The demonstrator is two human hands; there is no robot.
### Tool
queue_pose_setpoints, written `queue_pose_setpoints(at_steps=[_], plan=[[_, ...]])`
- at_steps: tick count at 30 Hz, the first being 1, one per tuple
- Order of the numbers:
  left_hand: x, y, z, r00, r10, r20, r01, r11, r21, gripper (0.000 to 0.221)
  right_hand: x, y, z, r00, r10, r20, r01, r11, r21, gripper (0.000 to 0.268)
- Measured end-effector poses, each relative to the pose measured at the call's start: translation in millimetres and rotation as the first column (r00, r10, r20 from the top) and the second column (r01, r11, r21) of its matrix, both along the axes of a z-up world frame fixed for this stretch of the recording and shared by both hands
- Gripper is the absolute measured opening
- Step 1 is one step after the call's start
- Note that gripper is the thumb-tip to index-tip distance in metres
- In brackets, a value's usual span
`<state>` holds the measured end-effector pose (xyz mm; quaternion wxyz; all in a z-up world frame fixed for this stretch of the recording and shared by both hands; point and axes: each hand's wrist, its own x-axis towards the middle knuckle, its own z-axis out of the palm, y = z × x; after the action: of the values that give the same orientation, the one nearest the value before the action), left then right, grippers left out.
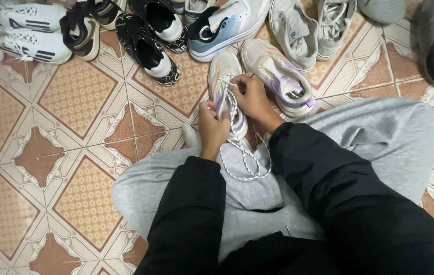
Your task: The person is sitting on the floor, lacing and unlacing several different pairs of sneakers by threading laces through the eyelets.
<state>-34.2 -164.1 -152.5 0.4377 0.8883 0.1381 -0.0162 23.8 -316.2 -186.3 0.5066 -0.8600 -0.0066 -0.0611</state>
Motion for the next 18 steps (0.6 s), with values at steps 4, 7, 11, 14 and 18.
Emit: queue_pose_setpoints(at_steps=[4, 7, 11, 14, 18], plan=[[4, 1, 2, 0.985, -0.017, -0.170, 0.013, 1.000, -0.021, 0.051, 10, -4, 7, 0.995, 0.102, 0.014, -0.100, 0.990, -0.100, 0.009], [3, 6, 11, 0.966, -0.025, -0.255, 0.028, 1.000, 0.007, 0.044, 6, -3, 35, 0.990, 0.142, -0.018, -0.143, 0.965, -0.218, 0.008], [6, 8, 11, 0.956, -0.036, -0.290, 0.046, 0.999, 0.028, 0.038, 1, -2, 42, 0.980, 0.196, 0.024, -0.186, 0.956, -0.229, 0.006], [5, 9, 12, 0.964, -0.033, -0.262, 0.047, 0.998, 0.048, 0.034, 2, -7, 40, 0.988, 0.155, -0.007, -0.153, 0.968, -0.198, 0.006], [11, 17, -7, 0.975, 0.028, -0.221, -0.011, 0.997, 0.080, 0.027, 1, -36, 74, 0.976, 0.208, -0.062, -0.216, 0.956, -0.196, 0.030]])
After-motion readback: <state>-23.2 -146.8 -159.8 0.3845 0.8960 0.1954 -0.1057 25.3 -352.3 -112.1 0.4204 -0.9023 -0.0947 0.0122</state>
